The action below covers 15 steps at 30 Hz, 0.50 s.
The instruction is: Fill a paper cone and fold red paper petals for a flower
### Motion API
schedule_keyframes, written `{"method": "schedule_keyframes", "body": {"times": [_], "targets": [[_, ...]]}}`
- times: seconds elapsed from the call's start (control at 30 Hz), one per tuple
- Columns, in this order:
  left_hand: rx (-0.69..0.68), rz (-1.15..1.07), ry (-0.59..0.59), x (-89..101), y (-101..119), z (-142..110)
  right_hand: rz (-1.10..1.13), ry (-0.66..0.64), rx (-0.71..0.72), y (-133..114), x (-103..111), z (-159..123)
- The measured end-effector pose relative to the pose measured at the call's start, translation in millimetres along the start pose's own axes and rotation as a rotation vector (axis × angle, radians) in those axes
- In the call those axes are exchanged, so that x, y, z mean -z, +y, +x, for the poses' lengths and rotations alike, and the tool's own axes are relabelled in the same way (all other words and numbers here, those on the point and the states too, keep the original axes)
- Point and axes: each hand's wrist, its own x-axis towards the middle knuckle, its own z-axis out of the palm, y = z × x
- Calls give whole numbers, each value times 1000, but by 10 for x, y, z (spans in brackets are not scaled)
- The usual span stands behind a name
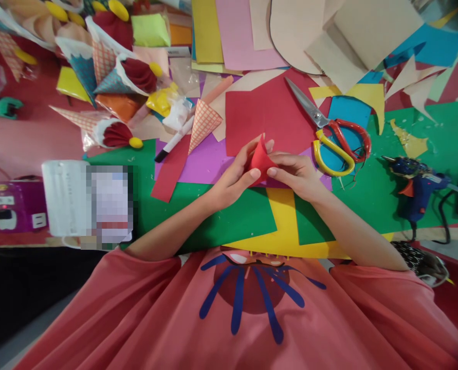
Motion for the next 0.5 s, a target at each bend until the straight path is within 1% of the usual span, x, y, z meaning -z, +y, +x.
{"method": "schedule_keyframes", "body": {"times": [0.07, 0.13, 0.2, 0.3, 0.37, 0.5], "targets": [[2, -102, -23, -26, 2, 12, -3, -20, 24, 5, -14, -1], [43, -161, -7, -38, 8, 23, -23, -28, 52, 24, -29, 0], [114, -220, 37, -40, 21, 33, -38, -26, 79, 53, -42, 0], [223, -346, 111, -38, 46, 54, 38, -14, 91, 83, -51, -10], [292, -424, 173, -36, 60, 75, 110, 32, 80, 76, -49, -16], [371, -480, 279, -18, 82, 119, 135, 222, 29, 35, -34, -1]]}}
